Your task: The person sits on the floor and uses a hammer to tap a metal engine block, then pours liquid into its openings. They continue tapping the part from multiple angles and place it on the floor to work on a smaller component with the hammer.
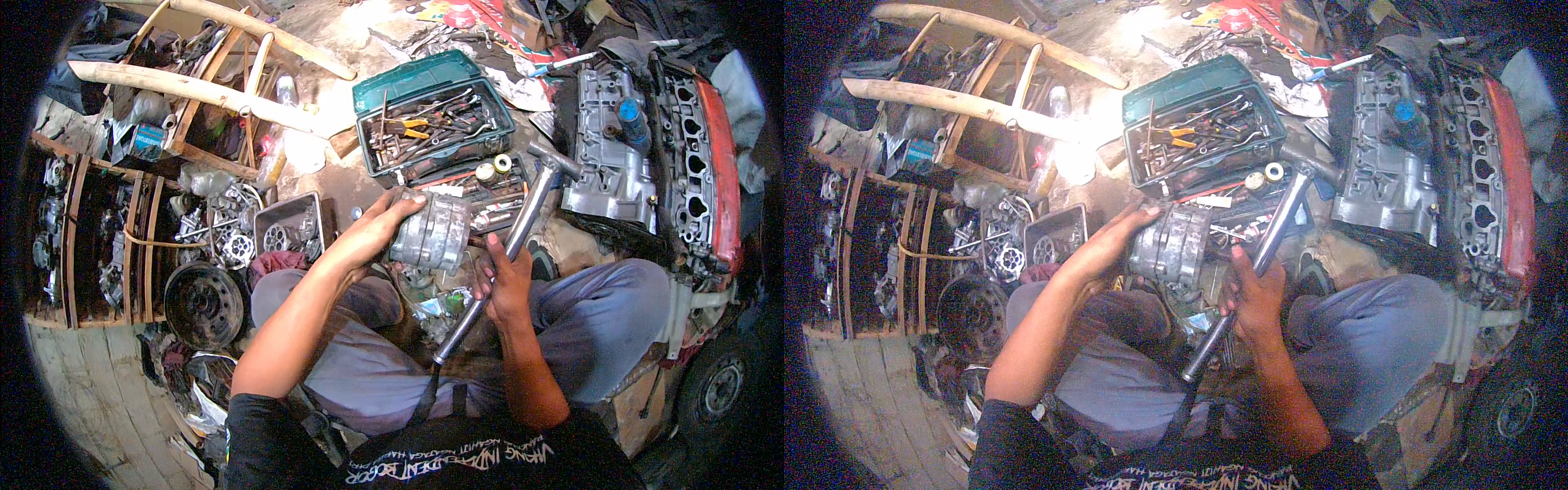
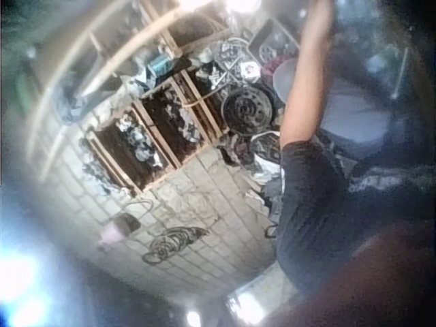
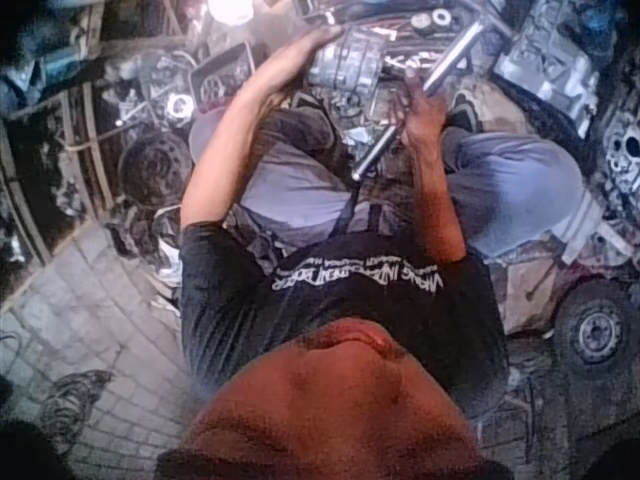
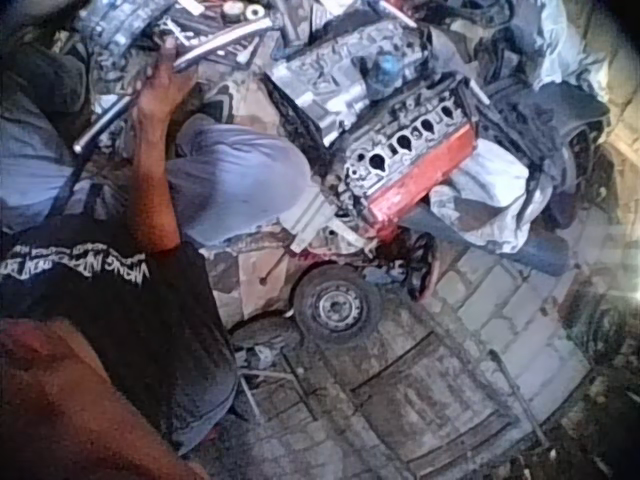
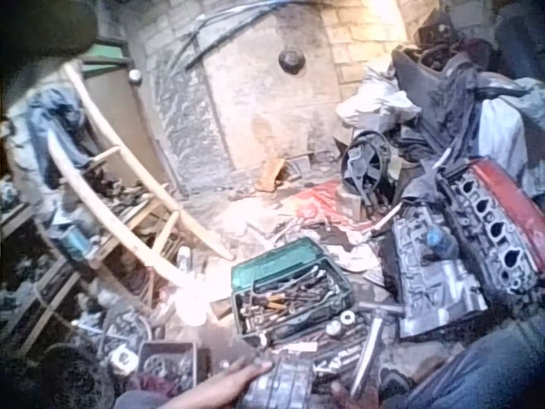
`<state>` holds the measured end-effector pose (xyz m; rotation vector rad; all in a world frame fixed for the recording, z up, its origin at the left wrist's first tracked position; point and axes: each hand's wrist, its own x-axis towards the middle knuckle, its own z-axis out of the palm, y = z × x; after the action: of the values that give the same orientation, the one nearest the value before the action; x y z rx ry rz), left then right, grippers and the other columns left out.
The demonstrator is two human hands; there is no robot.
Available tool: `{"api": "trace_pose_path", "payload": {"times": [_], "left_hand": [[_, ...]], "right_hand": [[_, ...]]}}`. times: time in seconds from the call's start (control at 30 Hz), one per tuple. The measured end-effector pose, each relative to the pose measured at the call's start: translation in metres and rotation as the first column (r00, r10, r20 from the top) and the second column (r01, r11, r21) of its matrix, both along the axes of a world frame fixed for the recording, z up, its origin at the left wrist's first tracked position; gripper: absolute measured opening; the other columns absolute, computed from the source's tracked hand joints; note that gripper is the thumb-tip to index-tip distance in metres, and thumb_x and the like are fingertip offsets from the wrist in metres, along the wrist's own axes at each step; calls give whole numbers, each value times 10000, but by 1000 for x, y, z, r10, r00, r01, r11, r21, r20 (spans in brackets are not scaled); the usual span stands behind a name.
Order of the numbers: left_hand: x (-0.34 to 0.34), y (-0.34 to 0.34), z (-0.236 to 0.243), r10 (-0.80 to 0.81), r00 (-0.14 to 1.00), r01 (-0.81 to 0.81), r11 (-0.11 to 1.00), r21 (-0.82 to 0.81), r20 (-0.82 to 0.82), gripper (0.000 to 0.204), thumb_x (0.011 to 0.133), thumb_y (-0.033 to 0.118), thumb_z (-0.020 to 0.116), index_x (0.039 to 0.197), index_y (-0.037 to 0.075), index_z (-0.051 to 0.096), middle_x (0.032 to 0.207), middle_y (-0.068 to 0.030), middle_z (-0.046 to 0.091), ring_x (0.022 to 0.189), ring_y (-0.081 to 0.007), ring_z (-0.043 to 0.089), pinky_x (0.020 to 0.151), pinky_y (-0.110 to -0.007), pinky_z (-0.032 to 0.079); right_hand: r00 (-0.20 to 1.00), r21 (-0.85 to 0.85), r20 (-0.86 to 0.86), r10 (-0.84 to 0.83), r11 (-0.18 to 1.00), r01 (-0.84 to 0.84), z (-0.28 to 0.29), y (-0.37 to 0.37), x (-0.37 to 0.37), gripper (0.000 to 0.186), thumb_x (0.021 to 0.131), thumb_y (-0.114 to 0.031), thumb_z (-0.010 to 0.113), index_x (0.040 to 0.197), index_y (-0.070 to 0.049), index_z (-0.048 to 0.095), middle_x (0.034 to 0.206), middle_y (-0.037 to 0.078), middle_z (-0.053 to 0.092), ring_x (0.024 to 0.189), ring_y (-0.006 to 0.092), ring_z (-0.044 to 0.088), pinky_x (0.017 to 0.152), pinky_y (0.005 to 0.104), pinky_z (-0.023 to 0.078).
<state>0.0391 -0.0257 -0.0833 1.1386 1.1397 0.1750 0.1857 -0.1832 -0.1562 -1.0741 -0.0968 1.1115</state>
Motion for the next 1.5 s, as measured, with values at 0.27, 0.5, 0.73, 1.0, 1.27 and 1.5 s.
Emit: {"api": "trace_pose_path", "payload": {"times": [0.27, 0.5, 0.73, 1.0, 1.27, 1.5], "left_hand": [[-10, 0, 9, -276, 959, 266, 798, 541, -64, 1058, 783, 441, 825, 1538, -46, 265, 1509, -265, 408, 1399, -326, 414, 1154, -409, 326], [2, -22, 16, -188, 944, 329, 457, 826, -272, 939, 793, 365, 817, 1545, 96, 324, 1364, -254, 459, 1295, -399, 465, 1108, -476, 365], [-5, -20, 27, -314, 930, 306, 377, 874, -190, 1019, 762, 332, 825, 1584, 130, 257, 1454, -277, 369, 1344, -461, 395, 1125, -523, 333], [-11, -22, 56, -357, 884, 383, 182, 906, -302, 945, 665, 320, 871, 1503, 174, 458, 1479, -303, 338, 1387, -480, 354, 1139, -537, 313], [-24, -32, 73, -145, 952, 294, 173, 940, -271, 771, 646, 331, 886, 1357, 221, 611, 1422, -267, 419, 1336, -463, 420, 1113, -528, 360], [-81, -66, 74, 203, 972, 97, 114, 989, -118, 697, 674, 358, 839, 1290, 103, 637, 1340, -245, 533, 1260, -418, 534, 1066, -482, 431]], "right_hand": [[995, -32, -92, -41, 999, 38, 1, 4, 2, 260, 979, -293, 657, 887, -127, 479, 581, -37, 404, 371, 81, 392, 312, 257, 358], [991, -50, -133, -8, 999, 1, -9, 6, -3, 239, 1008, -306, 607, 906, -114, 508, 583, -45, 419, 371, 72, 399, 308, 248, 351], [973, -42, -232, -1, 999, -9, -3, 10, -11, 212, 1011, -310, 589, 977, -101, 570, 616, -45, 439, 389, 60, 405, 305, 229, 349], [943, 60, -317, 102, 994, -88, -13, 22, -24, 252, 1012, -349, 513, 1097, -119, 568, 739, 6, 601, 399, 62, 428, 309, 224, 359], [961, 18, -207, 184, 983, -184, 4, 49, -50, 272, 1025, -325, 434, 1068, -101, 582, 681, -30, 568, 392, 47, 438, 308, 207, 356], [950, 5, -15, 313, 950, -312, 23, 58, -71, 185, 1001, -218, 544, 1069, -46, 550, 682, 27, 572, 397, 86, 461, 301, 237, 371]]}}
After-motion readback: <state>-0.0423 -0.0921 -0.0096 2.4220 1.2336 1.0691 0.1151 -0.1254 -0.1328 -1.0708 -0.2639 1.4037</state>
